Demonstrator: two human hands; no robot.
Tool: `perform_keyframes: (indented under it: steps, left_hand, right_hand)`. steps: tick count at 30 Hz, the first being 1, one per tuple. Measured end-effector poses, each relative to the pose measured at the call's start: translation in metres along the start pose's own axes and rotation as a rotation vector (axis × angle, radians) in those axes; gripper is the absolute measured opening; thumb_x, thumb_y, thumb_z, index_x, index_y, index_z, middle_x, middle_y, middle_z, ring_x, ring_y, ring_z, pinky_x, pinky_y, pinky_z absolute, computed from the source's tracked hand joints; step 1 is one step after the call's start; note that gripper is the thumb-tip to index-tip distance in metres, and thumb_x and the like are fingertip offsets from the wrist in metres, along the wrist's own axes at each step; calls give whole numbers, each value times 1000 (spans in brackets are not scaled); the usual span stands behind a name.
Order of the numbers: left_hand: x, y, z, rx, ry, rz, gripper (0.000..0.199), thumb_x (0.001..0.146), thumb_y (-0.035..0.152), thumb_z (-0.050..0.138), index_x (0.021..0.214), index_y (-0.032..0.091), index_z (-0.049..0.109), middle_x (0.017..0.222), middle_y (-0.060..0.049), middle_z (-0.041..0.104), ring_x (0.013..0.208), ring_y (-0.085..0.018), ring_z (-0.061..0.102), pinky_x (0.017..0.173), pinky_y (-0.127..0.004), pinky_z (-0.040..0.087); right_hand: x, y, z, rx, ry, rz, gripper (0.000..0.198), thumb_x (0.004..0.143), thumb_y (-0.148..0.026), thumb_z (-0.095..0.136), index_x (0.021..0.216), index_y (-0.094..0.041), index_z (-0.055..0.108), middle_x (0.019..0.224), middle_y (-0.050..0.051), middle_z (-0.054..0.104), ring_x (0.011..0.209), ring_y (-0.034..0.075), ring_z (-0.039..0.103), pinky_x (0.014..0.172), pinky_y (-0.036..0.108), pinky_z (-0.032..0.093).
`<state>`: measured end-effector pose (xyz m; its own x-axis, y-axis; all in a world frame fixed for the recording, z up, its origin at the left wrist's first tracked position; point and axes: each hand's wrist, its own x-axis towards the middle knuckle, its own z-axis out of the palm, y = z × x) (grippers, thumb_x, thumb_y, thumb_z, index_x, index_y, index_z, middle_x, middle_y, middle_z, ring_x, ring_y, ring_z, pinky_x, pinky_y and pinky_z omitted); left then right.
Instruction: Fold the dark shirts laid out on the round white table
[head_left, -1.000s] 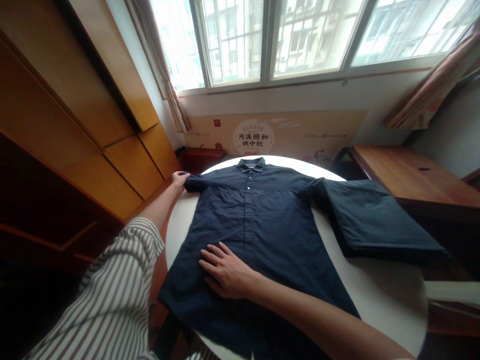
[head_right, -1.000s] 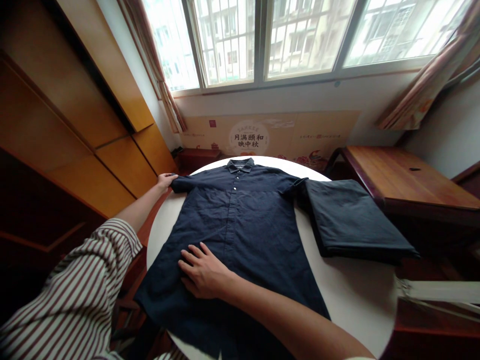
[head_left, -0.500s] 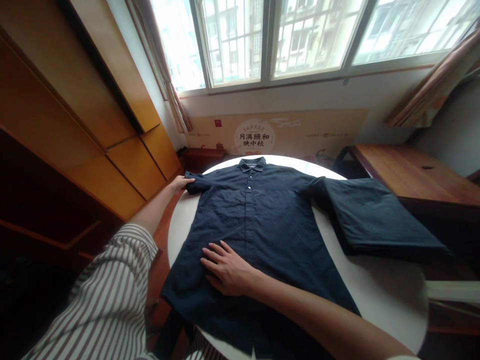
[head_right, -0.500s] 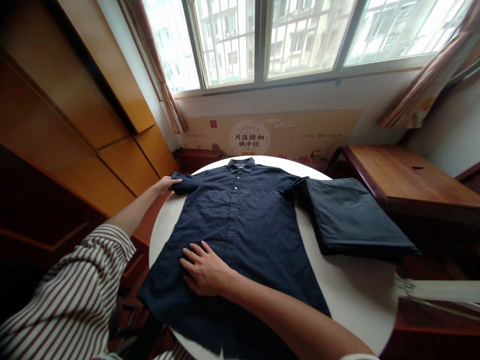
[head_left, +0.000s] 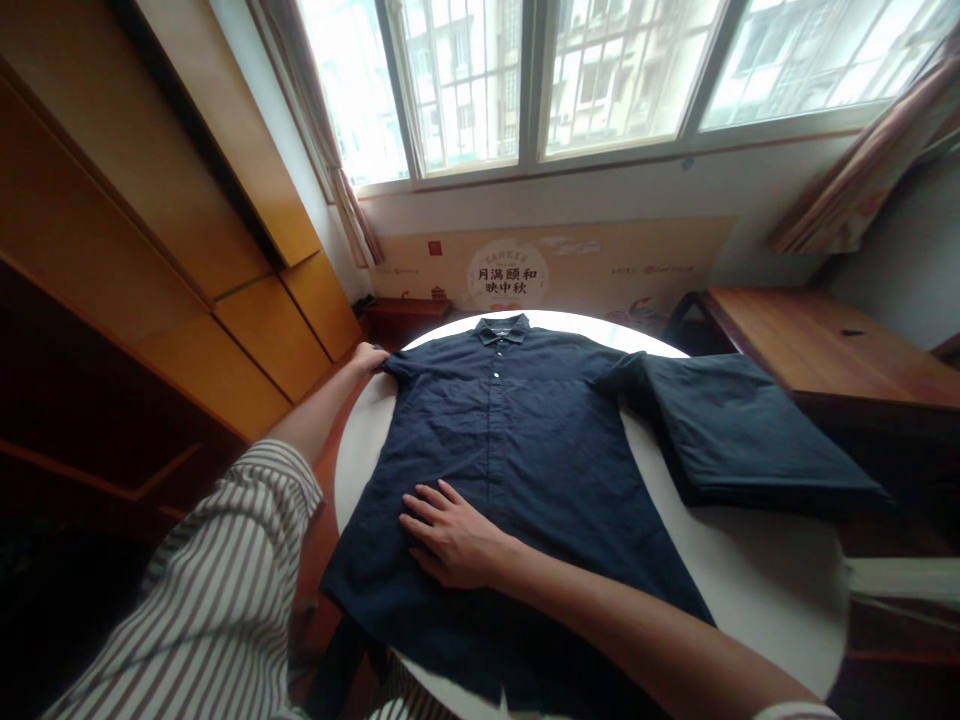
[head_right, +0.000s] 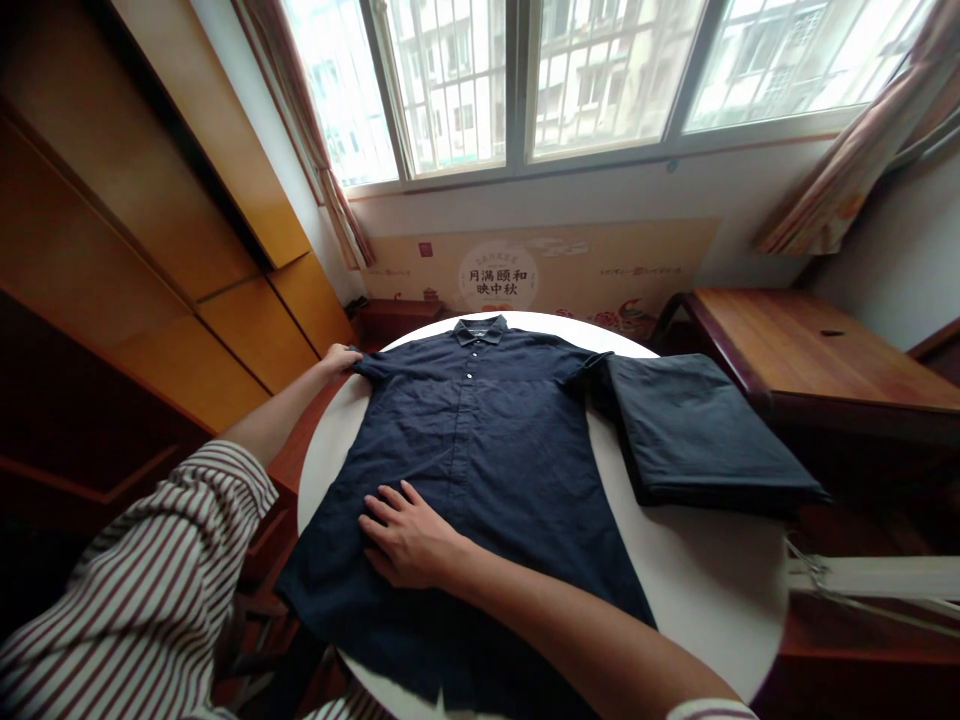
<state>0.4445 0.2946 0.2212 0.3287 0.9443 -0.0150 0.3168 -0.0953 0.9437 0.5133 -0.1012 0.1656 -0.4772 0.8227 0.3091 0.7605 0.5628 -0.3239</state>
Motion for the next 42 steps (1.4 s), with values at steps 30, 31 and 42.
perform_keyframes:
  steps: [30, 31, 42]
  left_hand:
    - [-65, -45, 113, 914, -419, 587, 61, 96, 53, 42, 153, 32, 36, 162, -3, 28, 151, -28, 21, 121, -50, 13]
    - [-66, -45, 113, 901, -411, 590, 61, 96, 53, 42, 153, 33, 37, 162, -3, 28, 150, -29, 22, 121, -50, 13]
    - [-72, -44, 113, 854, -381, 623, 61, 95, 52, 44, 152, 30, 41, 160, -5, 32, 149, -31, 25, 121, -52, 16]
  right_hand:
    - [-4, -6, -67, 226, -64, 69, 41, 97, -47, 51, 128, -21, 63, 123, 7, 69, 112, 19, 64, 96, 28, 49]
    - [-4, 21, -88, 170, 3, 209, 39, 97, -45, 53, 123, -19, 65, 119, 7, 70, 109, 19, 65, 94, 29, 50]
    - [-72, 271, -244, -400, 213, 1465, 42, 80, -30, 73, 105, 3, 70, 105, 28, 66, 103, 33, 63, 87, 42, 50]
